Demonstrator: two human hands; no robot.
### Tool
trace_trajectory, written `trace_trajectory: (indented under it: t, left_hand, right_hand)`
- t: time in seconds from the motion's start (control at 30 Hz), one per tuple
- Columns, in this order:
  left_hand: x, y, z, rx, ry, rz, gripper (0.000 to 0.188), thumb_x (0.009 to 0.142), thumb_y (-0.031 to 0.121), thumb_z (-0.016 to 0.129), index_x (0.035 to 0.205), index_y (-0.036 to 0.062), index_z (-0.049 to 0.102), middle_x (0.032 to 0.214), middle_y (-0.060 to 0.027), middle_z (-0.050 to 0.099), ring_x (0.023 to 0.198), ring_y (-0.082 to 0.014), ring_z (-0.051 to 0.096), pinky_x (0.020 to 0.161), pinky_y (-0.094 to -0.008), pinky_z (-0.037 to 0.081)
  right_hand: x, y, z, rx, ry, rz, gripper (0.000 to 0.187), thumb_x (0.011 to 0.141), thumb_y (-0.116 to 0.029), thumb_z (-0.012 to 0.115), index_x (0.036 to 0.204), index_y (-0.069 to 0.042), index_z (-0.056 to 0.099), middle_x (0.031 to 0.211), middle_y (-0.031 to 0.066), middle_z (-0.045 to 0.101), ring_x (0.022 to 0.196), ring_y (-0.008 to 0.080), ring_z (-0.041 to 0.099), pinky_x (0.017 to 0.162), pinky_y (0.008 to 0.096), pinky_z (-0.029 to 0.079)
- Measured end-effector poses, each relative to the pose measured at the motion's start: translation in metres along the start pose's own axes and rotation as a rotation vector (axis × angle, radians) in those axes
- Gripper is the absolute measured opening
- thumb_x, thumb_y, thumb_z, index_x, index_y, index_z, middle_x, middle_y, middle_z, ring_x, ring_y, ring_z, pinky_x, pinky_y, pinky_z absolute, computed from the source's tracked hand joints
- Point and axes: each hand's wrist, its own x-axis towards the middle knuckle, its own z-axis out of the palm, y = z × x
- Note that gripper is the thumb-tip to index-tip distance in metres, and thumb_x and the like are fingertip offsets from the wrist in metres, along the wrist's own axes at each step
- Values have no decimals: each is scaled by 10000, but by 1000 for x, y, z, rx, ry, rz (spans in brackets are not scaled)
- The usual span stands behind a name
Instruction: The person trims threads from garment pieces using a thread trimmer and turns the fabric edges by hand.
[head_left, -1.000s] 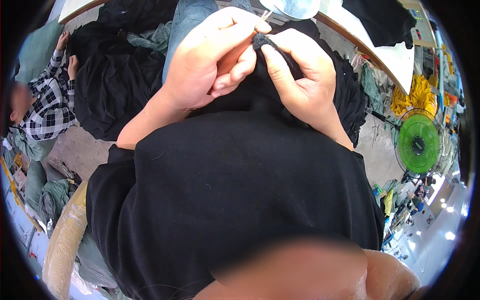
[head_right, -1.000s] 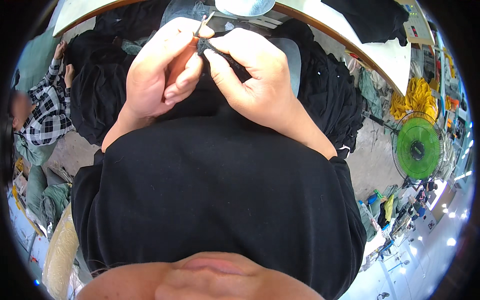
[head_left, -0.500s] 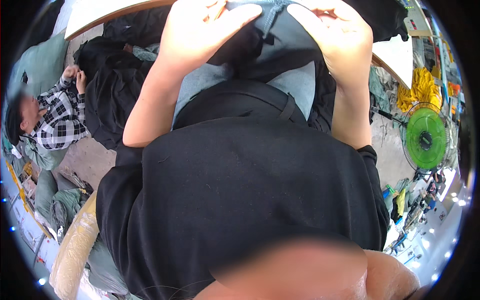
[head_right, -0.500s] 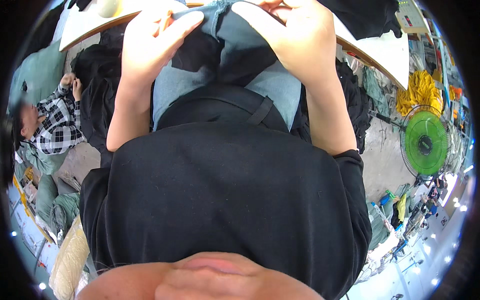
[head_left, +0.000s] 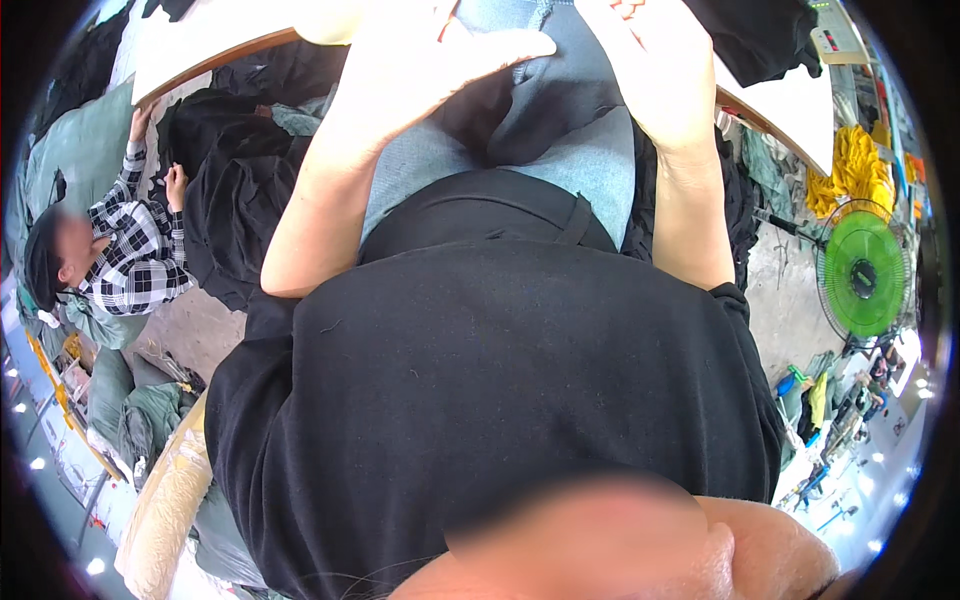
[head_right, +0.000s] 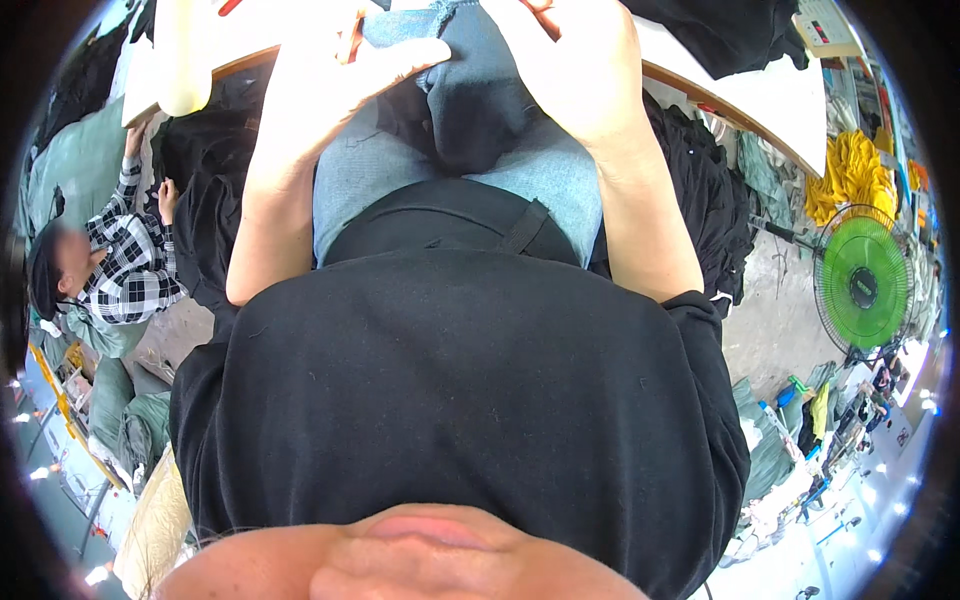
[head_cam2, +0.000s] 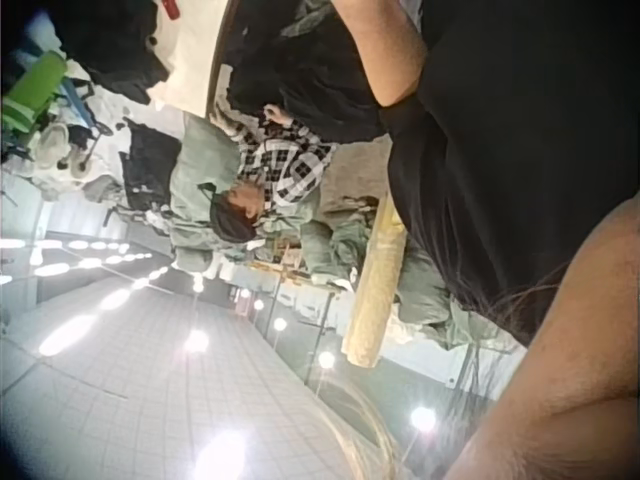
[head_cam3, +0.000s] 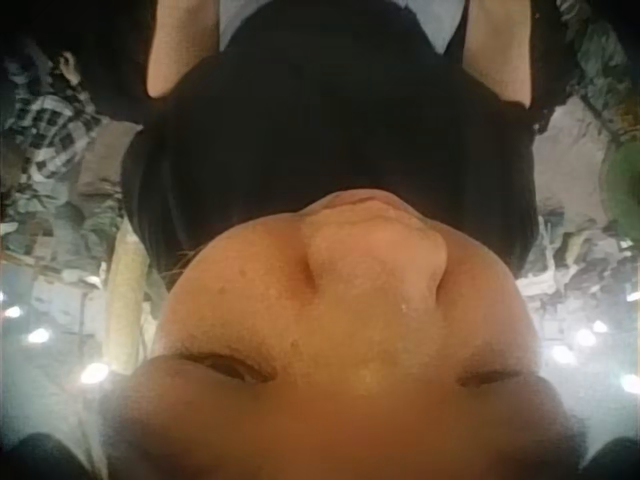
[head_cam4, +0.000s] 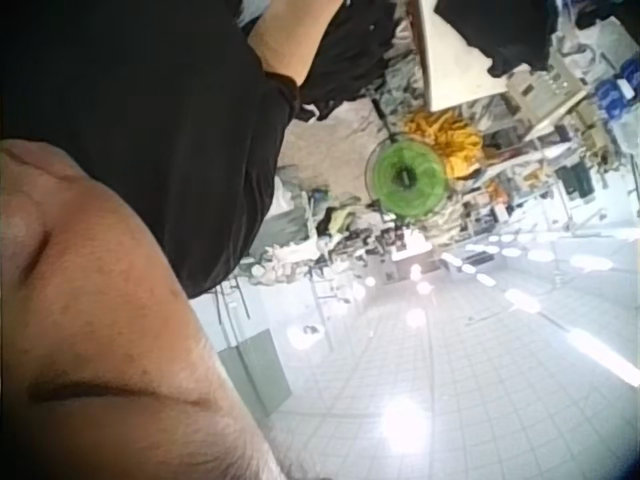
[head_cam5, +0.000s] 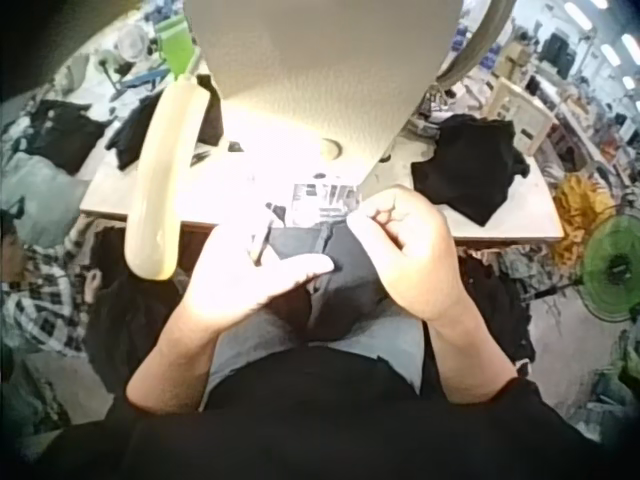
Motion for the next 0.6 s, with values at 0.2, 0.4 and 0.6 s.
trace_trajectory:
  t: [0.2, 0.4, 0.6]
  left_hand:
    - [-29, -16, -3, 456, 91, 467, 223, 870, 57, 827, 1033, 11, 681, 844, 8, 636, 615, -32, 534, 541, -172, 396]
    - [-61, -13, -9, 85, -164, 361, 232, 869, -74, 758, 1079, -21, 673, 881, -26, 674, 650, -51, 581, 584, -164, 432]
    - [-71, 14, -30, -164, -574, 190, 575, 815, 245, 845, 1242, -71, 625, 635, 44, 467, 524, -53, 380, 540, -228, 305]
  right_hand:
    - [-19, -6, -19, -739, -265, -617, 240, 836, 52, 803, 1055, 35, 708, 890, 60, 707, 850, 115, 688, 785, 232, 542]
    - [-38, -21, -24, -284, -180, -286, 254, 742, 137, 766, 971, 36, 722, 895, 91, 681, 811, 162, 652, 762, 261, 527]
    - [-38, -11, -15, -196, -170, -585, 339, 668, 190, 692, 970, 39, 722, 939, 162, 705, 866, 264, 702, 808, 320, 555]
